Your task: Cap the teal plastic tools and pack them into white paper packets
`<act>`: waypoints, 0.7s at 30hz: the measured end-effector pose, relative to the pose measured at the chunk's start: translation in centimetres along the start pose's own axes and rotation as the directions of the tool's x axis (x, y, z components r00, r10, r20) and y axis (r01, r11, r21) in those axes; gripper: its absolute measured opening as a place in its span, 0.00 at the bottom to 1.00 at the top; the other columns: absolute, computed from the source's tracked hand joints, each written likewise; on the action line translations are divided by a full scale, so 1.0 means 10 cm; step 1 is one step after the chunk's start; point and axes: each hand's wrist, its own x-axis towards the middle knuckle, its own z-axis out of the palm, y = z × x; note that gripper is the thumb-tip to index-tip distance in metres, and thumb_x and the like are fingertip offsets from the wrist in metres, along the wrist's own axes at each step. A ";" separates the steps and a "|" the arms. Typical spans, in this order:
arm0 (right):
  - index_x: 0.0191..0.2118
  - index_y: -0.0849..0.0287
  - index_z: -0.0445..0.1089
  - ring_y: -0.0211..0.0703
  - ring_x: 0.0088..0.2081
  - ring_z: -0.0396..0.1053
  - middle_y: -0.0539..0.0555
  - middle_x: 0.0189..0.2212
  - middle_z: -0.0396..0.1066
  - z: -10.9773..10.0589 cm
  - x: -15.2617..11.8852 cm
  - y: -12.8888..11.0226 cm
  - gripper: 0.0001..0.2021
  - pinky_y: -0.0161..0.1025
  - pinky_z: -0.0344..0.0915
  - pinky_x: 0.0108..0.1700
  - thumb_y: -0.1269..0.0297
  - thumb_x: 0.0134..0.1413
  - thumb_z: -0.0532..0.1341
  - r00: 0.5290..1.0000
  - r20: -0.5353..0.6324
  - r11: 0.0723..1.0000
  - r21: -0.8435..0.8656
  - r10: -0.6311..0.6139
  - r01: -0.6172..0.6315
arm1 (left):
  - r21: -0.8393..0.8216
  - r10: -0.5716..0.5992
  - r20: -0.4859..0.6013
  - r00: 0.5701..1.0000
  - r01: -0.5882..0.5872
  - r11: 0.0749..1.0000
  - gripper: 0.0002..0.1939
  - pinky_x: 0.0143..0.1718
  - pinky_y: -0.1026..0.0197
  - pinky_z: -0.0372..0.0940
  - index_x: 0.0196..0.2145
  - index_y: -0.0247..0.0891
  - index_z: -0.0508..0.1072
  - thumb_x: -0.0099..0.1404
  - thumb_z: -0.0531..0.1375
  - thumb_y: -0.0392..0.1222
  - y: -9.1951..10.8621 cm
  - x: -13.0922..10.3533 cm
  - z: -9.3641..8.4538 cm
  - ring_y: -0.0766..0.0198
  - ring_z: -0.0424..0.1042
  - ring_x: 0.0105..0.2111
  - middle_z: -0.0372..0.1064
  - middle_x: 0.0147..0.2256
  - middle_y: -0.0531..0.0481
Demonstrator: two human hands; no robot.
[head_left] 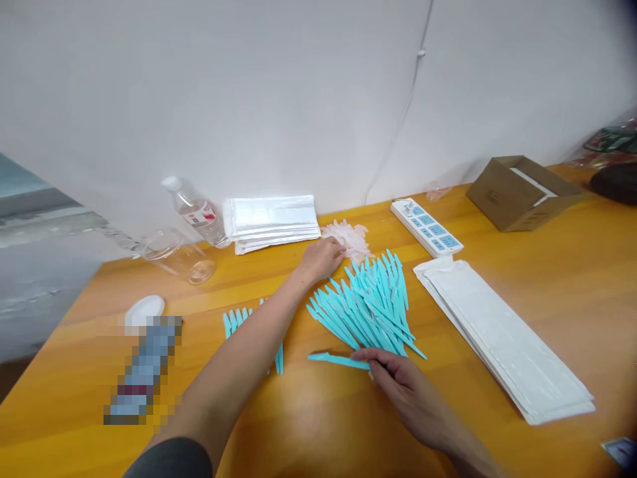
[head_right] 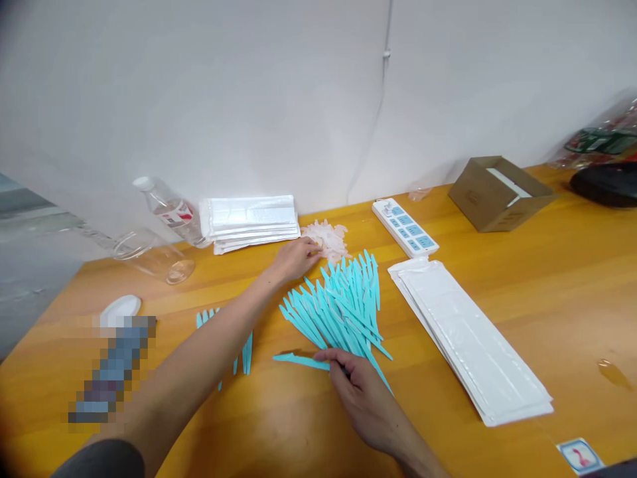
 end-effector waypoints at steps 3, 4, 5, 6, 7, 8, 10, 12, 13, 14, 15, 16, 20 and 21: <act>0.50 0.60 0.71 0.38 0.27 0.50 0.46 0.25 0.51 -0.01 -0.03 0.00 0.22 0.35 0.51 0.30 0.49 0.63 0.50 1.000 0.002 1.000 0.005 -0.005 0.005 | 0.029 -0.026 0.023 0.999 0.025 0.999 0.11 0.44 0.56 0.64 0.35 0.38 0.81 0.65 0.58 0.42 0.07 0.20 0.10 0.53 0.73 0.42 0.75 0.42 0.41; 0.50 0.60 0.71 0.38 0.27 0.50 0.46 0.25 0.51 -0.01 -0.03 0.00 0.23 0.35 0.51 0.30 0.49 0.63 0.49 1.000 0.004 1.000 0.003 -0.003 0.003 | 0.031 -0.039 0.030 0.999 0.038 0.999 0.11 0.43 0.56 0.64 0.32 0.37 0.80 0.65 0.58 0.41 0.07 0.24 0.11 0.53 0.73 0.41 0.75 0.40 0.40; 0.50 0.60 0.71 0.38 0.27 0.50 0.46 0.25 0.52 -0.02 -0.03 0.01 0.23 0.35 0.51 0.29 0.49 0.63 0.49 1.000 0.006 1.000 0.000 -0.005 0.005 | 0.027 -0.049 0.038 0.998 0.048 0.998 0.12 0.41 0.56 0.64 0.30 0.36 0.80 0.65 0.58 0.41 0.07 0.27 0.11 0.53 0.73 0.39 0.75 0.37 0.39; 0.50 0.60 0.71 0.38 0.27 0.50 0.47 0.25 0.53 -0.03 -0.03 0.01 0.23 0.35 0.51 0.30 0.49 0.64 0.49 1.000 0.006 1.000 -0.003 -0.014 0.014 | 0.018 -0.055 0.045 0.997 0.055 0.998 0.12 0.40 0.57 0.63 0.29 0.35 0.80 0.64 0.58 0.41 0.07 0.29 0.10 0.54 0.73 0.38 0.75 0.36 0.40; 0.50 0.60 0.71 0.38 0.28 0.51 0.47 0.26 0.54 -0.04 -0.02 0.00 0.23 0.35 0.51 0.30 0.50 0.64 0.49 1.000 0.002 1.000 -0.007 -0.030 0.030 | 0.005 -0.060 0.049 0.997 0.060 0.998 0.12 0.40 0.58 0.63 0.29 0.35 0.80 0.64 0.59 0.42 0.08 0.29 0.07 0.55 0.73 0.37 0.75 0.35 0.40; 0.50 0.60 0.71 0.38 0.28 0.52 0.48 0.26 0.56 -0.06 -0.02 0.00 0.22 0.35 0.52 0.31 0.51 0.65 0.48 0.999 -0.007 0.999 -0.010 -0.051 0.051 | -0.010 -0.065 0.048 0.997 0.065 0.998 0.12 0.39 0.58 0.63 0.31 0.35 0.80 0.65 0.58 0.42 0.08 0.26 0.02 0.56 0.72 0.36 0.75 0.35 0.41; 0.49 0.60 0.72 0.38 0.28 0.52 0.48 0.27 0.57 -0.12 0.00 -0.01 0.21 0.35 0.53 0.32 0.52 0.65 0.49 0.995 -0.041 0.996 -0.021 -0.087 0.086 | -0.046 -0.074 0.033 0.997 0.075 0.996 0.14 0.38 0.60 0.62 0.36 0.35 0.80 0.67 0.56 0.44 0.10 0.08 -0.14 0.59 0.72 0.35 0.76 0.35 0.44; 0.49 0.60 0.72 0.37 0.26 0.51 0.47 0.25 0.56 -0.18 0.02 -0.03 0.21 0.35 0.51 0.30 0.52 0.65 0.50 0.991 -0.074 0.994 -0.038 -0.107 0.105 | -0.162 -0.096 0.037 0.995 0.101 0.982 0.17 0.37 0.62 0.63 0.42 0.36 0.79 0.69 0.53 0.47 0.12 -0.27 -0.36 0.61 0.71 0.34 0.77 0.36 0.47; 0.49 0.60 0.72 0.36 0.26 0.50 0.46 0.25 0.54 -0.21 0.02 -0.05 0.20 0.34 0.51 0.29 0.53 0.65 0.51 0.990 -0.081 0.992 -0.044 -0.117 0.114 | -0.303 -0.120 0.060 0.991 0.133 0.944 0.19 0.36 0.62 0.63 0.44 0.37 0.79 0.69 0.54 0.50 0.13 -0.51 -0.48 0.61 0.71 0.34 0.77 0.37 0.47; 0.49 0.60 0.72 0.36 0.25 0.49 0.46 0.24 0.53 -0.23 0.03 -0.06 0.20 0.34 0.50 0.29 0.53 0.65 0.51 0.988 -0.082 0.991 -0.051 -0.130 0.126 | -0.442 -0.151 0.118 0.981 0.188 0.877 0.19 0.36 0.62 0.63 0.45 0.38 0.79 0.68 0.56 0.52 0.13 -0.79 -0.59 0.60 0.71 0.35 0.77 0.39 0.48; 0.49 0.60 0.72 0.36 0.25 0.49 0.46 0.24 0.53 -0.24 0.03 -0.07 0.20 0.34 0.50 0.28 0.53 0.65 0.51 0.987 -0.074 0.989 -0.059 -0.143 0.139 | -0.532 -0.180 0.181 0.967 0.251 0.809 0.19 0.37 0.62 0.64 0.45 0.39 0.80 0.67 0.57 0.54 0.13 -1.08 -0.68 0.60 0.71 0.36 0.77 0.41 0.47; 0.49 0.59 0.73 0.36 0.25 0.49 0.46 0.23 0.53 -0.24 0.04 -0.08 0.19 0.34 0.50 0.28 0.53 0.65 0.51 0.986 -0.061 0.986 -0.066 -0.158 0.154 | -0.594 -0.241 0.217 0.946 0.324 0.737 0.19 0.36 0.62 0.64 0.44 0.40 0.80 0.66 0.58 0.54 0.14 -1.38 -0.76 0.60 0.71 0.36 0.78 0.42 0.47; 0.49 0.58 0.73 0.37 0.26 0.53 0.47 0.24 0.56 -0.11 0.06 -0.14 0.19 0.34 0.52 0.28 0.55 0.65 0.52 0.977 -0.002 0.972 -0.102 -0.214 0.213 | -0.704 -0.476 0.285 0.832 0.519 0.485 0.16 0.29 0.65 0.61 0.39 0.38 0.80 0.62 0.63 0.53 0.21 -2.32 -0.80 0.66 0.67 0.27 0.77 0.33 0.47; 0.49 0.58 0.74 0.37 0.26 0.54 0.47 0.24 0.57 -0.06 0.07 -0.15 0.19 0.34 0.52 0.28 0.55 0.65 0.52 0.975 0.010 0.969 -0.108 -0.222 0.222 | -0.723 -0.517 0.273 0.811 0.527 0.446 0.15 0.28 0.66 0.60 0.38 0.38 0.79 0.61 0.64 0.52 0.24 -2.46 -0.77 0.67 0.65 0.26 0.75 0.30 0.49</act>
